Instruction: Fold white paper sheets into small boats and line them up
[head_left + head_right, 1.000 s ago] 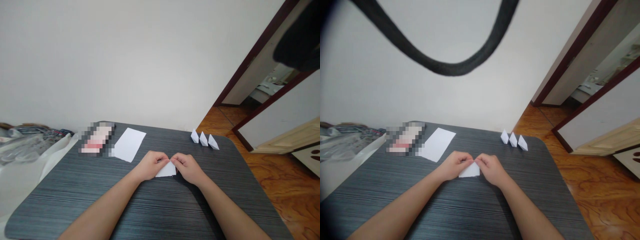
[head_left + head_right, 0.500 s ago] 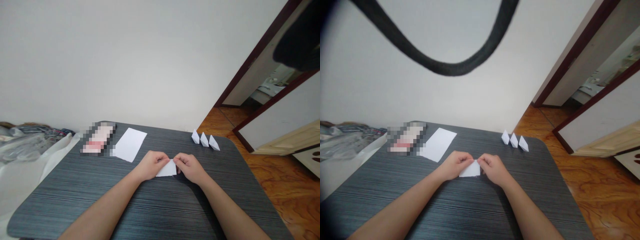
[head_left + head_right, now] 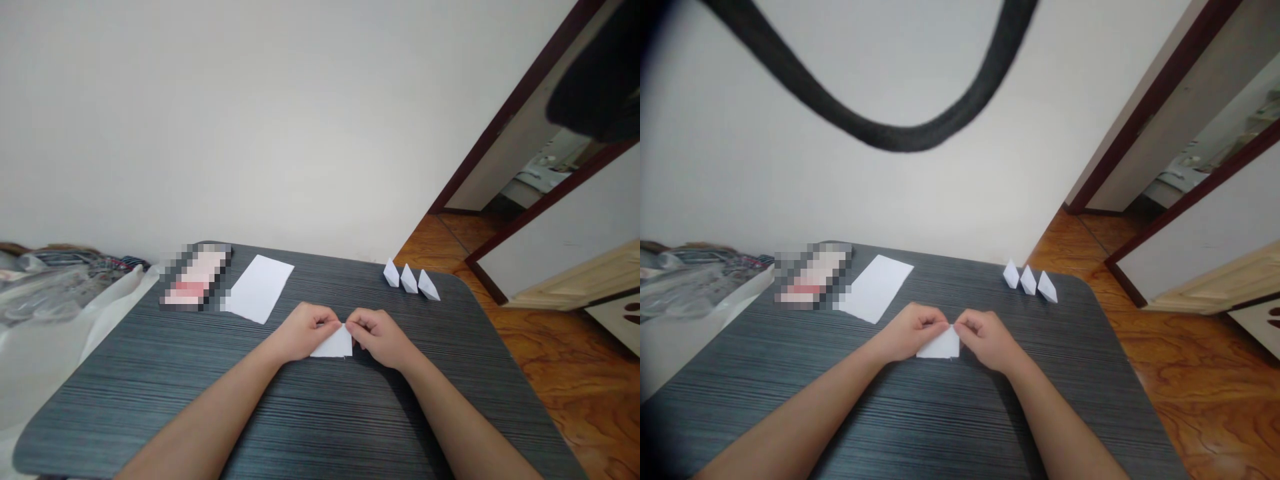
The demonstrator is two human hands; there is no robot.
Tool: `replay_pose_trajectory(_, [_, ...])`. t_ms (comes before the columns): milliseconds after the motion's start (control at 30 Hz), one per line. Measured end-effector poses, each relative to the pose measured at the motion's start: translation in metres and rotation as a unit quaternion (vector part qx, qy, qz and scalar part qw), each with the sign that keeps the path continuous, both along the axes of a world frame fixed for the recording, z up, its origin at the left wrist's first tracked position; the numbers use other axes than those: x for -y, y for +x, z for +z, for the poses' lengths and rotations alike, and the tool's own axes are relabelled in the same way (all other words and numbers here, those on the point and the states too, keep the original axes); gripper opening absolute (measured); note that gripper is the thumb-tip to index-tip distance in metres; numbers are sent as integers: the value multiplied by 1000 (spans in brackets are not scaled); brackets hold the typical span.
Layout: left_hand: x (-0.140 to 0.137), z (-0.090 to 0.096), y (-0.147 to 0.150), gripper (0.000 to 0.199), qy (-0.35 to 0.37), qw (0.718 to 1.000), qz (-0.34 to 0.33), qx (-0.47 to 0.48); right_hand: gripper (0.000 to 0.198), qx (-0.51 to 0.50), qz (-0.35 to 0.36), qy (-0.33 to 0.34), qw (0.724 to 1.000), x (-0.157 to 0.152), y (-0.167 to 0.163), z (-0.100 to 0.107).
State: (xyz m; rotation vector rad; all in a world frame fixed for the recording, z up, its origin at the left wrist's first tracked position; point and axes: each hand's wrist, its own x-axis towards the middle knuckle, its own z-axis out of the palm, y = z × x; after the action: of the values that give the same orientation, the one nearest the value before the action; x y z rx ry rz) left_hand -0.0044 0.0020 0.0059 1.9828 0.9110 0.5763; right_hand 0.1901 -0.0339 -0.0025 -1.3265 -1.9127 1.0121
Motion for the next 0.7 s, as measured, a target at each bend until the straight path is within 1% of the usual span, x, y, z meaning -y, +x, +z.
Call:
replay_pose_trajectory(167, [1,0,2,25,2,1000,-11,0,20,25,9,32,999,0,-2,4])
replay_pose_trajectory(300, [2,1,1,26,4,1000,-9,0,21,27,5,29,999,0,-2,5])
replay_pose_trajectory(533, [2,2,-1,31,-22,997,67,10,23,2,-53,32,998,-1,7,5])
replay_pose_trajectory(700, [0,1,-1,32,-28,996,82,22,23,-8,-53,25,998,-1,8,5])
